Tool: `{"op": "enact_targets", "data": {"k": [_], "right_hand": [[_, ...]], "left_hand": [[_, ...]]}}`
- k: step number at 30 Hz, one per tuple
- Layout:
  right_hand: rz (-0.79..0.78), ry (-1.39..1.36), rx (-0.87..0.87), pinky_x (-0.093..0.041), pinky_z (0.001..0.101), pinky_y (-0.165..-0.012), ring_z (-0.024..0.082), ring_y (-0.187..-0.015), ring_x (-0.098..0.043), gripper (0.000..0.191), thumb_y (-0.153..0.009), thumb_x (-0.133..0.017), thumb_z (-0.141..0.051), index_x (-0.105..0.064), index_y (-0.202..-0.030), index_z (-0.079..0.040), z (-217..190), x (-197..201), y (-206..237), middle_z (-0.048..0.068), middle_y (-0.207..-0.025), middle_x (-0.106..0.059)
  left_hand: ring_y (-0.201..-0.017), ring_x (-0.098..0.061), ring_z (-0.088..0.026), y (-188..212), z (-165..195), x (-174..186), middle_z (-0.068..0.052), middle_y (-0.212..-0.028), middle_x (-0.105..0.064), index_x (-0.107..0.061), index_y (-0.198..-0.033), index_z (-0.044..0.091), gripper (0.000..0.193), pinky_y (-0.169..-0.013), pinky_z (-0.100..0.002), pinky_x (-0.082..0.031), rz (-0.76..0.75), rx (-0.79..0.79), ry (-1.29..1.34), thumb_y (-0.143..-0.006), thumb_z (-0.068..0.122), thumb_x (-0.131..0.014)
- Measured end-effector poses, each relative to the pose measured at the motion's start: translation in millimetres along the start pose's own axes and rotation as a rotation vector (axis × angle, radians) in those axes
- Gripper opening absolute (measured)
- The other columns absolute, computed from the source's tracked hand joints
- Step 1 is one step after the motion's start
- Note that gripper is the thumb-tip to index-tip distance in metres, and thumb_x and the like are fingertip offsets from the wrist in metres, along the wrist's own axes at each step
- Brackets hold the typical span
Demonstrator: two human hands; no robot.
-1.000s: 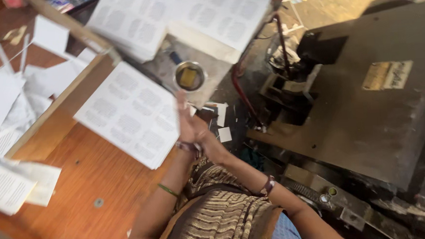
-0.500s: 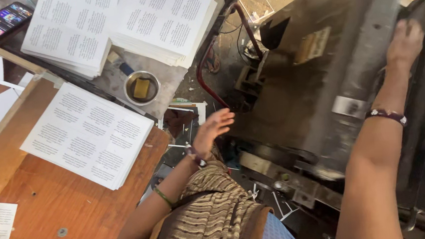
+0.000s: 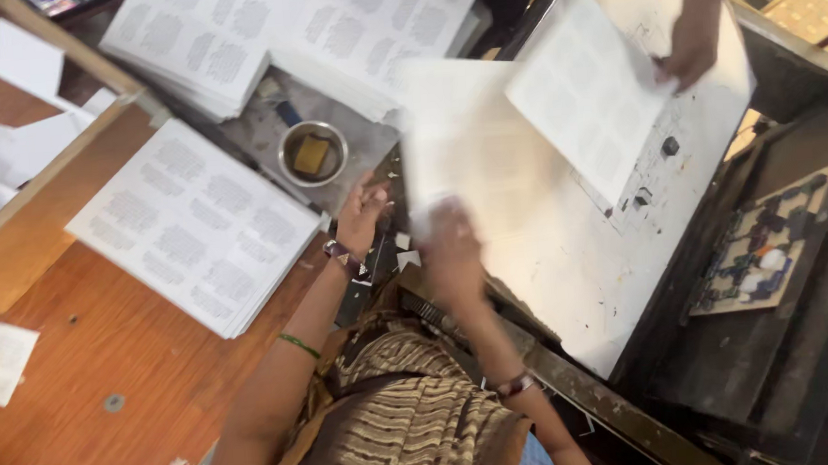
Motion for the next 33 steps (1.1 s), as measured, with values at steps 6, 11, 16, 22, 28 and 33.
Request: {"op": "enact_targets", "data": {"k": [6, 11, 16, 22, 28, 33], "right_hand": [[-0.021, -0.377, 0.567, -0.033, 0.0507, -0.115, 0.034, -0.15, -0.033, 0.055, -0.096, -0.06, -0.026, -0.05, -0.146, -0.006, -177.2, 52.2, 61.5, 0.016, -0.16, -0.042], [-0.129, -0.417, 0.654, -0.038, 0.0512, -0.112, 0.034, -0.138, -0.047, 0.042, -0.1, -0.06, -0.028, -0.06, -0.136, -0.006, -212.7, 8.8, 49.3, 0.013, -0.142, -0.056], [-0.344, -0.154, 0.648, -0.044, 0.0527, -0.094, 0.034, -0.12, -0.055, 0.029, -0.093, -0.062, -0.025, -0.067, -0.114, -0.005, -238.7, -76.3, 24.9, 0.013, -0.12, -0.064], [-0.346, 0.012, 0.65, -0.044, 0.0545, -0.102, 0.032, -0.119, -0.056, 0.023, -0.095, -0.064, -0.026, -0.07, -0.107, -0.007, -245.7, -105.3, 14.9, 0.012, -0.113, -0.066], [-0.302, -0.143, 0.611, -0.044, 0.0573, -0.091, 0.034, -0.12, -0.054, 0.032, -0.083, -0.069, -0.021, -0.068, -0.111, -0.006, -233.0, -97.1, 12.1, 0.013, -0.12, -0.064], [-0.165, -0.469, 0.654, -0.048, 0.0465, -0.103, 0.035, -0.119, -0.059, 0.028, -0.084, -0.065, -0.009, -0.065, -0.112, -0.004, -206.7, -56.6, 1.9, 0.016, -0.121, -0.063]], "left_hand": [[-0.103, -0.067, -0.016, 79.9, 72.2, 133.9, -0.007, -0.12, -0.07, -0.055, -0.137, 0.004, 0.036, -0.09, -0.032, -0.057, 0.458, -0.22, 0.059, -0.1, 0.007, -0.056], [-0.104, -0.066, -0.017, 126.2, 95.2, 269.0, -0.009, -0.119, -0.07, -0.058, -0.129, -0.002, 0.027, -0.093, -0.033, -0.056, 0.567, -0.435, 0.293, -0.102, 0.0, -0.058], [-0.099, -0.066, -0.02, 131.6, 95.8, 308.1, -0.011, -0.115, -0.072, -0.061, -0.129, -0.003, 0.03, -0.089, -0.034, -0.055, 0.868, -0.296, 0.074, -0.098, -0.003, -0.059], [-0.114, -0.058, -0.035, 157.5, 123.7, 294.7, -0.025, -0.127, -0.053, -0.056, -0.143, 0.0, 0.058, -0.099, -0.042, -0.049, 1.181, -0.186, -0.689, -0.087, -0.005, -0.069], [-0.136, -0.045, -0.045, 156.1, 103.8, 283.8, -0.032, -0.148, -0.042, -0.041, -0.152, -0.006, 0.076, -0.113, -0.047, -0.039, 1.11, -0.268, -0.702, -0.081, -0.009, -0.069], [-0.139, -0.047, -0.043, 149.8, 75.5, 288.6, -0.032, -0.151, -0.046, -0.039, -0.153, -0.006, 0.076, -0.117, -0.045, -0.039, 1.108, -0.208, -0.72, -0.085, -0.006, -0.072]]}}
Point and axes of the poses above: each hand's wrist, its own y-axis away from the middle knuckle, its own x-axis out of the back of the hand, z = x × y, the point moved 7 cm from there along -y, towards the middle knuckle
